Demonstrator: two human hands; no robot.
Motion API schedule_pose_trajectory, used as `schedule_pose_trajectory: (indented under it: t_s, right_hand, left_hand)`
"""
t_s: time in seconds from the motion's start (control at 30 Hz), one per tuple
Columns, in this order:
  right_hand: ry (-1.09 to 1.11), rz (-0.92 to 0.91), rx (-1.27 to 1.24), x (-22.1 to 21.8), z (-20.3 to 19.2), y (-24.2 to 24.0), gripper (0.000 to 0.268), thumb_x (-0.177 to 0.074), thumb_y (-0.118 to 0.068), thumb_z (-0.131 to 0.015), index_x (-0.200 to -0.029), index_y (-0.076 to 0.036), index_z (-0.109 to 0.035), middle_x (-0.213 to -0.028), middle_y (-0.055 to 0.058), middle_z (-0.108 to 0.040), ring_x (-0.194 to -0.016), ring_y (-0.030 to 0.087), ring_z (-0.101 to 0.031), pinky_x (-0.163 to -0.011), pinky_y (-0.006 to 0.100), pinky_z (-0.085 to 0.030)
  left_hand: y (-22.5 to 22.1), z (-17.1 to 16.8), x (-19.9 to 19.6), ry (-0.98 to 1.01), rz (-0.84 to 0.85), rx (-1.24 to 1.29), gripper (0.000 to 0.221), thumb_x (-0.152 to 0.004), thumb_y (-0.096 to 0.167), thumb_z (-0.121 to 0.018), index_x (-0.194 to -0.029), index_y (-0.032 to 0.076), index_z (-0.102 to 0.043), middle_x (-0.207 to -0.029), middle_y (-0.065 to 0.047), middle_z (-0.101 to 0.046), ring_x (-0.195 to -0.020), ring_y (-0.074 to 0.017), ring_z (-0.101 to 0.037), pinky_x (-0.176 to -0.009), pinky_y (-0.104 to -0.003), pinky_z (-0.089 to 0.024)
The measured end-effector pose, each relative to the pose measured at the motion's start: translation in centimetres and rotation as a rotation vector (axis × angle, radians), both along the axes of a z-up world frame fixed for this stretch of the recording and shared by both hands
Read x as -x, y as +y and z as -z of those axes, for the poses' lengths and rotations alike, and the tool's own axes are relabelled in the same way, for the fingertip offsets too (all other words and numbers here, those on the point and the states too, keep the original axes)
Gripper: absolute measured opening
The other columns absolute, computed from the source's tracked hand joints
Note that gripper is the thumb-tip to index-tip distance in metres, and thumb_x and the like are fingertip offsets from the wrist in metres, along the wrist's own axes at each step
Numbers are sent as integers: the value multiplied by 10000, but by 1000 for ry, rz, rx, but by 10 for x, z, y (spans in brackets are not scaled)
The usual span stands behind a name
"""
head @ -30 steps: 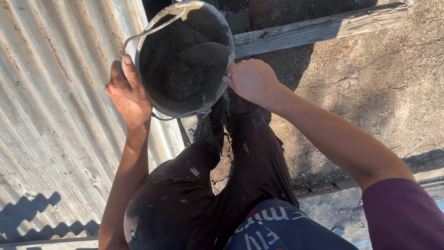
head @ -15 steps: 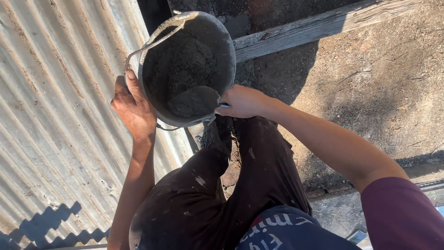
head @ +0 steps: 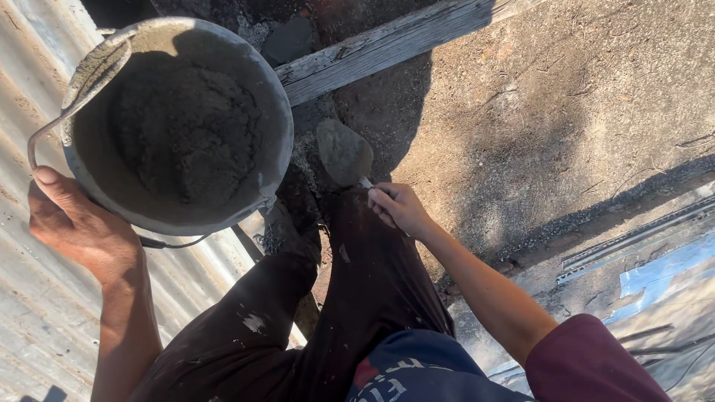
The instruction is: Applying mortar to a brick wall using a trowel on a rooftop
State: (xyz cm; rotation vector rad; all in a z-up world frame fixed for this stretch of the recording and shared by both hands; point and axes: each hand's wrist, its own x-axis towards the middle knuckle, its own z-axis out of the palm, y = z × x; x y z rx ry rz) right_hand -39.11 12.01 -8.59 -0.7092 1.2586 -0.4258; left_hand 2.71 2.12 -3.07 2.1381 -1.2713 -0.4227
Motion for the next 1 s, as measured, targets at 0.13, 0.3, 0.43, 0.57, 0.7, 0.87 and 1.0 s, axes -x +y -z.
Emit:
schedule_pose_trajectory:
  t_s: [0.13,0.3,0.43,0.57,0.7,0.87,1.0]
  right_hand:
    - [234,249,-94,16,36,21,337,-1061,-237,-518,-820,-36,-640,-607,37,-541,-405,97,-440,-373,227,-327]
    - [283,348,-94,2,70,5,303,-1062,-188,-464,-909,-23,-667,-644,27,-546,-428,91,-451,-405,239,-376]
    - [445,133,-90,-26,68,-13,264,-1058,-225,-499,-842,-99,-584,-616,9,-567,-471,101,-514,-480,278,-421]
    - [505,-18,-37,-49,75,-16,377,-1084,-280,-518,-754,-109,-459,-604,62,-598,-468,169,-519,-542,360,-440]
    - [613,-69,73,-51,94,-1,404,-1072,-338,-531,-746,-108,-474,-594,54,-589,-524,210,-508,-573,398,-388]
    - [670,-127,73,-49,92,4,394,-1072,-324,-549,-775,-80,-466,-632,92,-532,-555,219,-461,-579,415,-352]
    - [711,-179,48,-33,85,2,542,-1041,-410,-514,-1333,39,-602,-897,212,-739,-739,320,-686,-667,434,-488]
  left_hand:
    - [-4,1,-5,42,-11,-3,597,-1259,519,-371,-885,54,-391,-761,-22,-391,-755,-168,-339,-712,-375,-389]
    - [-7,-4,-3,28,-3,-33,599,-1279,495,-365,-849,79,-349,-750,-10,-371,-760,-159,-333,-704,-380,-357]
    - [-7,-13,3,32,117,86,502,-1295,367,-366,-941,12,-368,-895,-80,-385,-872,-228,-345,-818,-420,-394]
    - [-19,-30,15,-20,284,258,592,-1304,323,-329,-1164,-214,-533,-1145,-293,-576,-1051,-313,-432,-950,-483,-419]
    - [-14,-20,7,-60,285,276,584,-1304,271,-338,-1212,-242,-599,-1167,-352,-667,-1062,-360,-571,-917,-488,-477]
    - [-6,-6,-2,-28,210,160,596,-1354,328,-379,-1073,-121,-651,-927,-178,-645,-839,-265,-558,-768,-426,-487]
    - [-6,16,-16,-70,141,108,603,-1359,389,-422,-934,-32,-501,-832,-120,-524,-791,-229,-476,-753,-424,-452]
